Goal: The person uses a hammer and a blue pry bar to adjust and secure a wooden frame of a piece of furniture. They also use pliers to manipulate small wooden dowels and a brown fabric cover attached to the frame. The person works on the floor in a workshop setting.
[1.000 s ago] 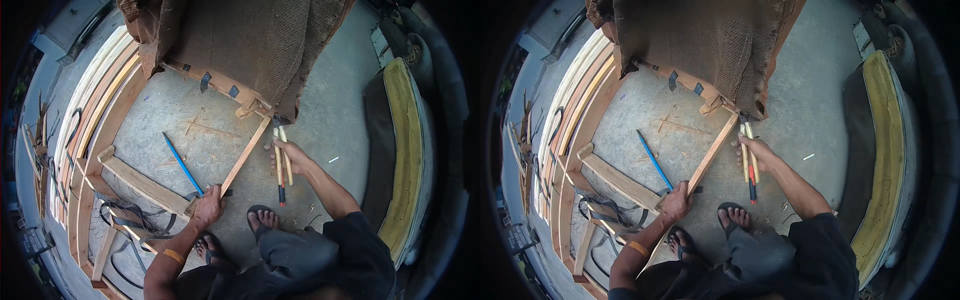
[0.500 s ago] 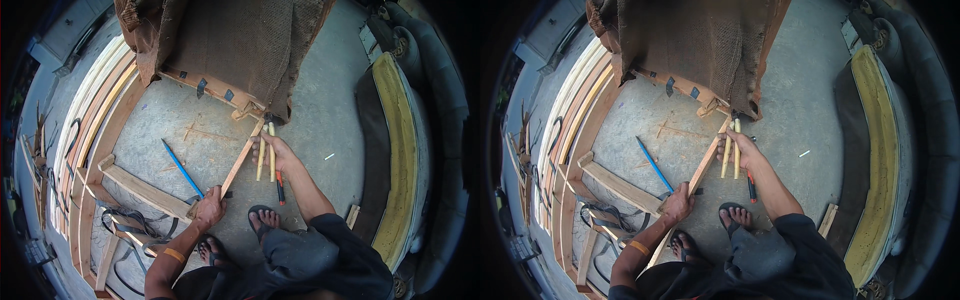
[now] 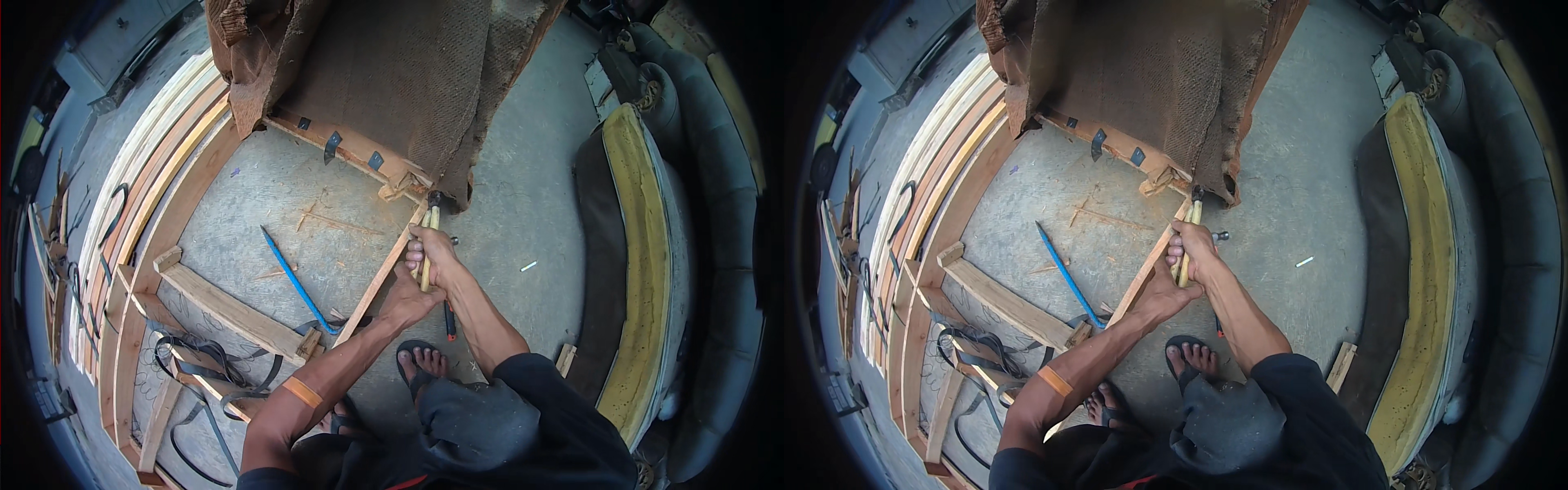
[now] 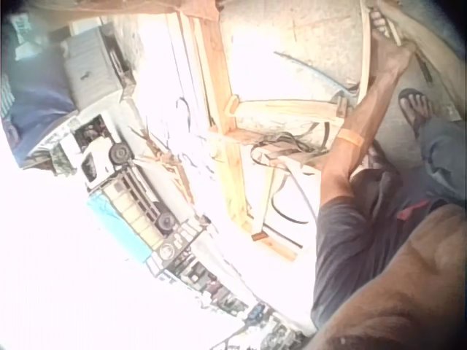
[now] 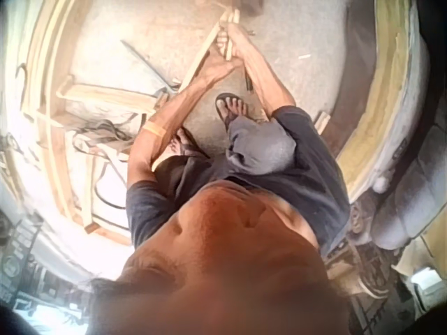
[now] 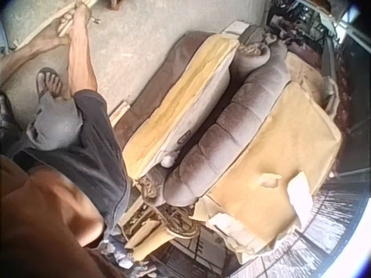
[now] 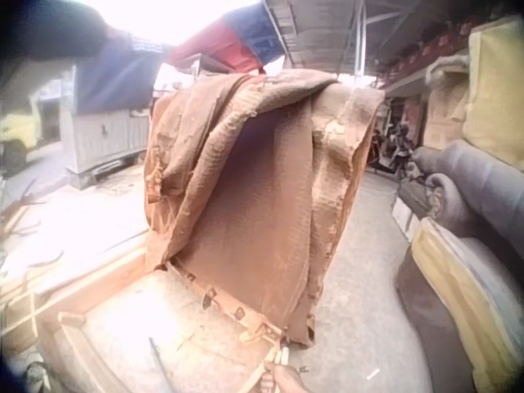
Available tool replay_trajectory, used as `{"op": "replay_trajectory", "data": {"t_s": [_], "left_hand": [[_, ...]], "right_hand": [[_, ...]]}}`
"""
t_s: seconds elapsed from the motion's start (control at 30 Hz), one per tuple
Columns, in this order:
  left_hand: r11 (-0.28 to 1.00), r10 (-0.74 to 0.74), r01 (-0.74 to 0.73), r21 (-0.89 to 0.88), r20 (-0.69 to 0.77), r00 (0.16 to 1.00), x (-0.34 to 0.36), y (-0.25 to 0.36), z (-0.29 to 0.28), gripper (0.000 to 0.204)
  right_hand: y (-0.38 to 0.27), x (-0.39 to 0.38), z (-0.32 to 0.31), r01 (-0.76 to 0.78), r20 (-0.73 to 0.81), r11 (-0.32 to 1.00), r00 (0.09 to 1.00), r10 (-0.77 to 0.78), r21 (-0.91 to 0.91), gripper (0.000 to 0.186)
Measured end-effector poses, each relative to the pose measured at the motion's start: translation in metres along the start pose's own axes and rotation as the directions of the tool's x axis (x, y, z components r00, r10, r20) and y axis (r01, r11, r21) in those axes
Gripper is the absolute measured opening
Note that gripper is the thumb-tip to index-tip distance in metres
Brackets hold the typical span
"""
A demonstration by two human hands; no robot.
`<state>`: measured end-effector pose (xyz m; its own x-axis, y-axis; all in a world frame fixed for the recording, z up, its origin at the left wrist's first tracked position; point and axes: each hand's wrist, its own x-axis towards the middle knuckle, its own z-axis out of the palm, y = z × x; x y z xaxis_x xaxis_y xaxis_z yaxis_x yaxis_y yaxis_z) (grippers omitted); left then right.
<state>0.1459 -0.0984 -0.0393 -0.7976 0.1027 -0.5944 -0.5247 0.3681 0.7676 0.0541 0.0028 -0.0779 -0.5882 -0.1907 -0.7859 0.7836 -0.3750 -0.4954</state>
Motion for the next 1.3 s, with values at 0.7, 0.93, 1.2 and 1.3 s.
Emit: {"op": "replay_trajectory", "data": {"t_s": [0.7,0.93,1.2,1.3], "left_hand": [[0.542,-0.020,0.443,-0.714,0.516,0.857,0.041,-0.027,0.002,0.016],[-0.058,0.557,0.628,-0.776,0.497,0.665,0.059,-0.067,0.062,0.019],[0.323,0.266,0.506,-0.800,0.590,0.762,0.049,-0.047,0.023,0.021],[0.294,0.271,0.479,-0.827,0.553,0.788,0.047,-0.046,0.010,0.020]], "right_hand": [[0.035,0.014,-0.050,-0.001,0.476,0.905,0.851,-0.224,0.426,0.057],[0.017,0.041,-0.078,-0.119,0.738,0.970,0.670,-0.080,0.213,0.025],[-0.009,-0.005,-0.027,-0.027,0.194,0.994,0.980,0.048,-0.108,0.021],[-0.011,-0.016,-0.008,0.016,0.128,0.993,0.992,-0.001,-0.114,0.024]]}}
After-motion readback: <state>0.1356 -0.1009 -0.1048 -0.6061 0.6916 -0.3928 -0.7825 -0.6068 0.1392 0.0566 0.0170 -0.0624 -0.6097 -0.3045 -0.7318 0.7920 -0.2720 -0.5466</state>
